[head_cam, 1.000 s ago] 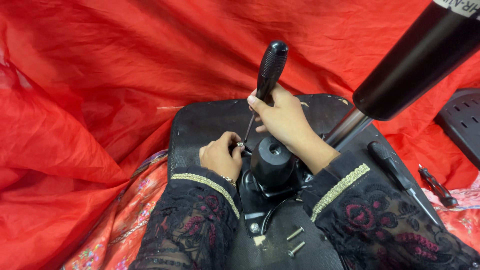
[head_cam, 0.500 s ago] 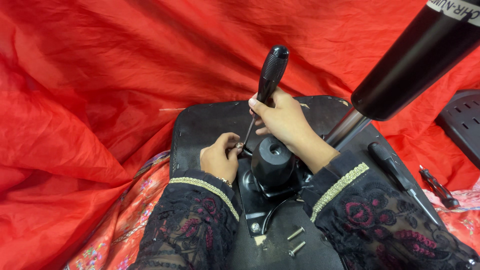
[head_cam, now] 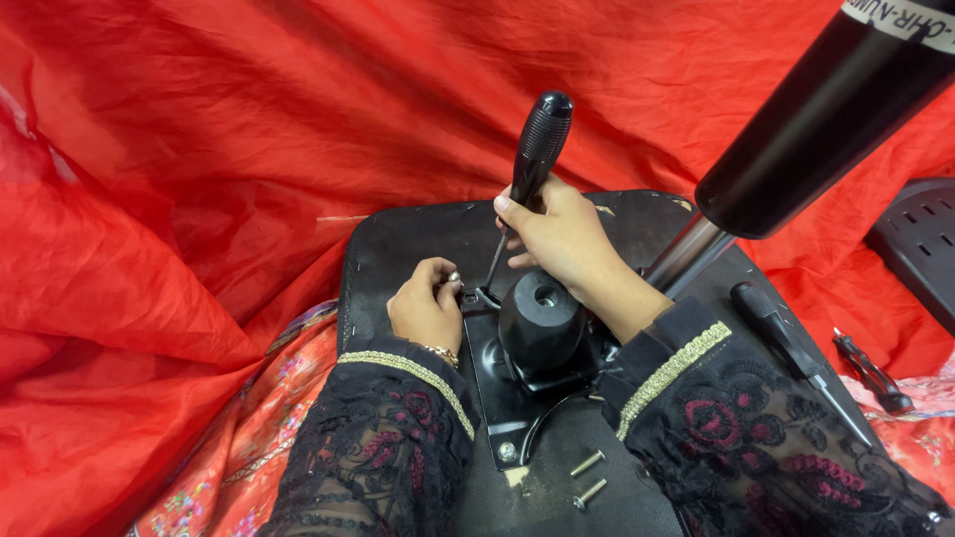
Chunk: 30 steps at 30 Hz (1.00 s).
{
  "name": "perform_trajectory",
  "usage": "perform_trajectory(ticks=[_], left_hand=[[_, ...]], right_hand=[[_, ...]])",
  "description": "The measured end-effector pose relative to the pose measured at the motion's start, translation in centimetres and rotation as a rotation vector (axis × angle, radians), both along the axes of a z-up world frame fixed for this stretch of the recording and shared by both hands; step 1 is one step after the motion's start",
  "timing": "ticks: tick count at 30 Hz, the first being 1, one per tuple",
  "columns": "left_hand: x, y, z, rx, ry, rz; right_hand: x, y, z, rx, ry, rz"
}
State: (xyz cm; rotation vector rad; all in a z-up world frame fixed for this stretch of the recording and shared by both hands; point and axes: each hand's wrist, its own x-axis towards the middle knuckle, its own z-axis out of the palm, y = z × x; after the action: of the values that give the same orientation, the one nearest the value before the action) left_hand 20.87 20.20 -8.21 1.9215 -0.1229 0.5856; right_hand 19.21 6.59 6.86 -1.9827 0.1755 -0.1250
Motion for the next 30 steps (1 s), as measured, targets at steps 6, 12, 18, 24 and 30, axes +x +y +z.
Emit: perform_trajectory(ticks=[6,12,18,24,30], left_hand=[[-0.6,0.5,0.2,0.163,0.035,-0.112],[-1.4,0.4,0.9,0.291,0.025,-0.151],[-1.3,0.3,0.8,0.289,-0.008,-0.105],[-1.3,0.5,1.0,0.307,0.028,-0.137],[-1.0,0.3,0.8,0.318,0.06,-0.131]], right_hand=[[0.1,0.0,0.1,-0.009,0.031,-0.005],[0.1,0.2,0.3,-0.042,0.035,0.011],[-0.1,0.3,0.4,-0.044,-0.051,0.019],[-0.1,0.4,0.6,-0.063,-0.015,0.029],[-0.1,0.5,0.6,-0.042,-0.04,0.054]])
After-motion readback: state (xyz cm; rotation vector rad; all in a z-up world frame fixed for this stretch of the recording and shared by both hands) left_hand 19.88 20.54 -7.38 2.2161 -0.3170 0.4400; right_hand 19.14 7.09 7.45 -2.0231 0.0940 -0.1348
